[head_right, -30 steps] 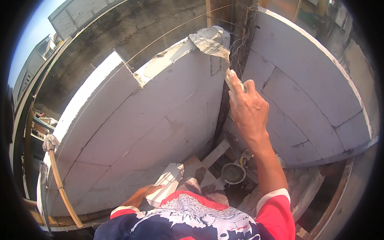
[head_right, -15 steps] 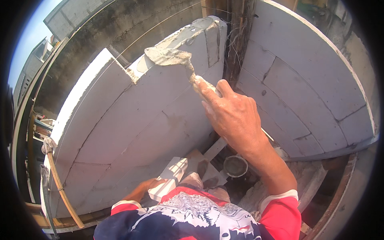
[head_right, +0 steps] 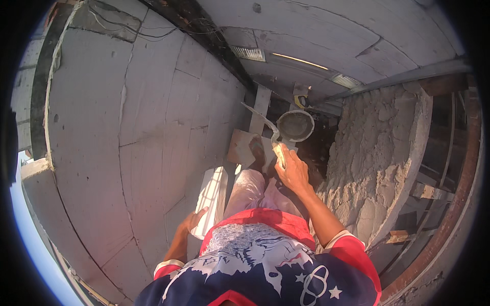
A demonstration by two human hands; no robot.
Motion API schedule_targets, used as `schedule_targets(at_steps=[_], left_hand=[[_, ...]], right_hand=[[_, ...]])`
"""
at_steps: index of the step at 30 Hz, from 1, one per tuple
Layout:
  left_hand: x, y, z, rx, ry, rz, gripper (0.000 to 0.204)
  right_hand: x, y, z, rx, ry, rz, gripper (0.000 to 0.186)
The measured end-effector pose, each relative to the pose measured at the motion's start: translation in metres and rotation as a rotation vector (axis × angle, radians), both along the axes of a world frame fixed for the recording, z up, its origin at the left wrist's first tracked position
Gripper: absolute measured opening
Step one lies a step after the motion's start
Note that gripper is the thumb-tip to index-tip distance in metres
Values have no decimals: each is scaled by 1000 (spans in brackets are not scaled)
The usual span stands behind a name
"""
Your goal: The person cuts a white block with a hand saw, applies mortar to the wall with a trowel, and places the block into position. They then tap the block with a hammer to secure it and use a level to check alignment.
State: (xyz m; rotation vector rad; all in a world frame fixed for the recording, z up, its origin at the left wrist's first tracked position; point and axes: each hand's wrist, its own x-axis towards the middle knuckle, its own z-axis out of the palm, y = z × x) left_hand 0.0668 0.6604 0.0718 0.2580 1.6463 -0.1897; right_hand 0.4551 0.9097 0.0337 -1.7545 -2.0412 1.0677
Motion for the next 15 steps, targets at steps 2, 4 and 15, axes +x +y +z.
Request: schedule_targets(at_steps=[2, 4, 15], left_hand=[[10, 23, 13, -18, 83, -84, 87], [1, 17, -9, 18, 129, -146, 83], [11, 56, -36, -295, 300, -293, 88]], right_hand=[[36, -21, -129, -589, -270, -43, 56], [52, -22, -231, -527, -260, -208, 53], [74, 36, -525, -580, -297, -93, 47]])
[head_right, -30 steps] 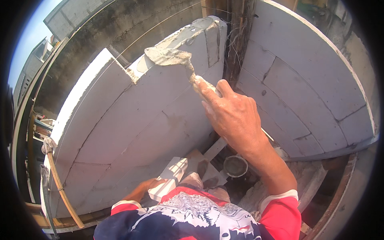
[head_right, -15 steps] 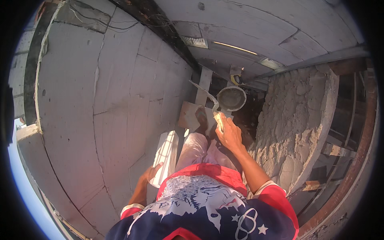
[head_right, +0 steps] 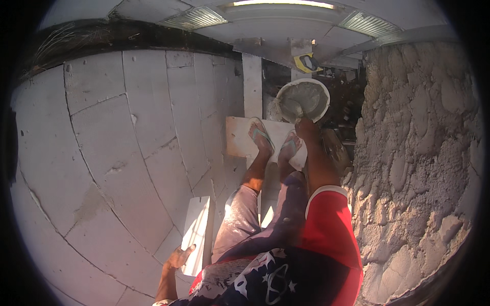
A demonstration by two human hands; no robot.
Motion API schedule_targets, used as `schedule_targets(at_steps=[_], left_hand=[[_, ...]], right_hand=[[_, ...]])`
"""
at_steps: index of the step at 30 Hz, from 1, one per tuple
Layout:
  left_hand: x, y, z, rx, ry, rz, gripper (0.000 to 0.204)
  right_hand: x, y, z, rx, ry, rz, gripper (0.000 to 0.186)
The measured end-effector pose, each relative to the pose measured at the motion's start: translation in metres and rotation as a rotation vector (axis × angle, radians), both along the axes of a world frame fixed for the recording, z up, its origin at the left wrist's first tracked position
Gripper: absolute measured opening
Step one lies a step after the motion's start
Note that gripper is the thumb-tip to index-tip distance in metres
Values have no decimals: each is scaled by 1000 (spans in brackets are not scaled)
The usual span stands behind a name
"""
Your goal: The person cuts a white block with a hand saw, applies mortar to the wall with a trowel, and places the block into position. They then tap the block with a hammer to secure it and use a level to check alignment.
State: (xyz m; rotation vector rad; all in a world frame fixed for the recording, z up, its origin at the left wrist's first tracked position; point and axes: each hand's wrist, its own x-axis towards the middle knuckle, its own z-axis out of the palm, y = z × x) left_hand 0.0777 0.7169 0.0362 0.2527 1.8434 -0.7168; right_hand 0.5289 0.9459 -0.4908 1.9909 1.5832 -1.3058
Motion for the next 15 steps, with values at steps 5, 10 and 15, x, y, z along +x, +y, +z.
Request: schedule_targets(at_steps=[5, 10, 15], left_hand=[[-5, -32, -8, 2, -61, 42, 90], [3, 17, -3, 40, -101, 1, 86], [1, -1, 5, 128, -191, 70, 81]], right_hand=[[41, 31, 50, -361, 261, -379, 44], [98, 22, 73, -528, 424, -598, 48], [126, 1, 128, -559, 608, -654, 53]])
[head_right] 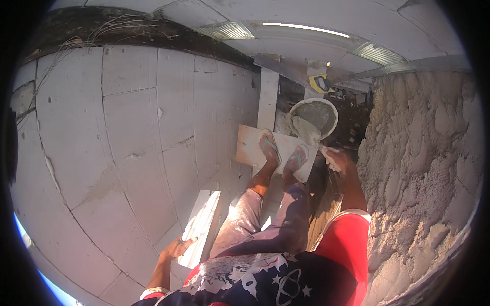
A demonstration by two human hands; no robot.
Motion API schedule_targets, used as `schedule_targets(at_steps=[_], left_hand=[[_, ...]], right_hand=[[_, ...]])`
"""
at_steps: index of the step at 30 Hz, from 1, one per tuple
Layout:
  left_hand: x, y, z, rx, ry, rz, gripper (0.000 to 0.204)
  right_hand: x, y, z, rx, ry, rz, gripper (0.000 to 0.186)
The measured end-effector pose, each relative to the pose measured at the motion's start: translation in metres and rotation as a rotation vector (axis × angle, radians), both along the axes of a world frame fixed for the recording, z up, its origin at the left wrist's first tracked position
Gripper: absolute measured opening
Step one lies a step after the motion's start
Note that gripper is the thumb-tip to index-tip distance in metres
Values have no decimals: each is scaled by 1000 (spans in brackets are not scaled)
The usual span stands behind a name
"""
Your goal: The person cuts a white block with a hand saw, applies mortar to the wall with a trowel, and places the block into position. They then tap the block with a hammer to secure it and use a level to check alignment.
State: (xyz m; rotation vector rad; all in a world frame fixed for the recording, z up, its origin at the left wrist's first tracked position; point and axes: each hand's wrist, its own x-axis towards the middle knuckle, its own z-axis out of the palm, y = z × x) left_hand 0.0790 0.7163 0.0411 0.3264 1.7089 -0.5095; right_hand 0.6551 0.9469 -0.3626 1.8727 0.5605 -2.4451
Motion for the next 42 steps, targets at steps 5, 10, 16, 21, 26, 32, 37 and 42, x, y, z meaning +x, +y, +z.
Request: schedule_targets(at_steps=[5, 10, 16, 21, 26, 32, 37, 42], left_hand=[[-22, -31, 13, 119, -51, -17, 81], [-36, -74, 30, 273, -12, -59, 87], [-5, -65, 89, 335, 54, 70, 95], [4, -84, 89, 377, 9, 145, 94], [19, -87, 94, 375, 31, 195, 92], [13, -122, 49, 493, -115, 334, 83], [13, -103, 71, 443, -91, 292, 82], [15, -92, 74, 449, -64, 256, 81]], right_hand=[[-104, -14, 167, 224, 326, 54, 62], [-254, 10, 439, 490, 792, 127, 58], [-358, 46, 637, 1102, 840, 367, 59], [-408, 47, 708, 1668, 749, 329, 60], [-383, 42, 707, 1655, 737, 419, 61], [-383, 64, 715, 1280, 781, 410, 60], [-426, 90, 731, 1804, 798, 461, 57], [-373, 105, 748, 868, 939, 653, 57]])
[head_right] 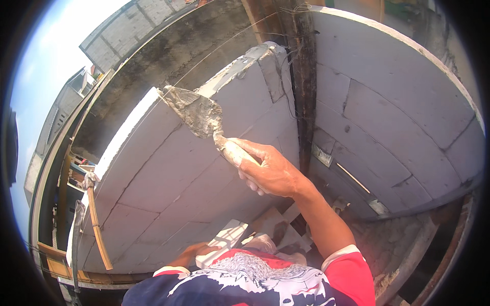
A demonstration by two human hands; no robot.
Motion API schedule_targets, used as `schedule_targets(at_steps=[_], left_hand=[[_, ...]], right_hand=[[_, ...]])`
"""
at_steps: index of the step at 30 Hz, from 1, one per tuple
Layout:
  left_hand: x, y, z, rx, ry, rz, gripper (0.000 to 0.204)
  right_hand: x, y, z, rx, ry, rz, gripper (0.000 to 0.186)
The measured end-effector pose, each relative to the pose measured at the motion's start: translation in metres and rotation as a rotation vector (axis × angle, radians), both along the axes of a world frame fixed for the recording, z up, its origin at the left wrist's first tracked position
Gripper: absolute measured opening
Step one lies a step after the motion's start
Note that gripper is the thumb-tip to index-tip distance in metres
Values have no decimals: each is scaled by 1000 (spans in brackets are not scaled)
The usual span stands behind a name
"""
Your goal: The person cuts a white block with a hand saw, applies mortar to the wall with a trowel, and places the block into position. They then tap the block with a hammer to secure it and use a level to check alignment.
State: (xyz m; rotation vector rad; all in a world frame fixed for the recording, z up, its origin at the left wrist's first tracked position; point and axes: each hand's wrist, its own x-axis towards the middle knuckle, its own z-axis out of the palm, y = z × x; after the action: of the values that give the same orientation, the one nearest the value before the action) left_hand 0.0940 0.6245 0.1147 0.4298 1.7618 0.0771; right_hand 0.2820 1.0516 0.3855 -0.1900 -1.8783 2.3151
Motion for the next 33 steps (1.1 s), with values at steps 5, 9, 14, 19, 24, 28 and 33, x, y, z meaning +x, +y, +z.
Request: schedule_targets(at_steps=[5, 9, 14, 19, 24, 28, 33], left_hand=[[4, -2, -5, -9, 39, -11, 80], [6, 31, 14, -58, 120, -111, 85], [24, 63, 12, -41, 127, -120, 70], [27, 104, 17, 16, 153, -209, 82], [30, 135, 27, 150, 56, -147, 98], [54, 163, 74, 104, 240, -198, 104], [68, 165, 119, 441, 290, -148, 104]], right_hand=[[74, -1, -80, -344, -2, 65, 60], [167, -47, -208, -648, -95, -214, 64], [216, -121, -400, -979, -544, -769, 41], [240, -127, -608, -1020, -884, -979, 25], [242, -105, -692, -983, -1061, -1142, 38], [225, -123, -666, -586, -958, -1075, 57], [138, -125, -426, -624, -338, -981, 88]])
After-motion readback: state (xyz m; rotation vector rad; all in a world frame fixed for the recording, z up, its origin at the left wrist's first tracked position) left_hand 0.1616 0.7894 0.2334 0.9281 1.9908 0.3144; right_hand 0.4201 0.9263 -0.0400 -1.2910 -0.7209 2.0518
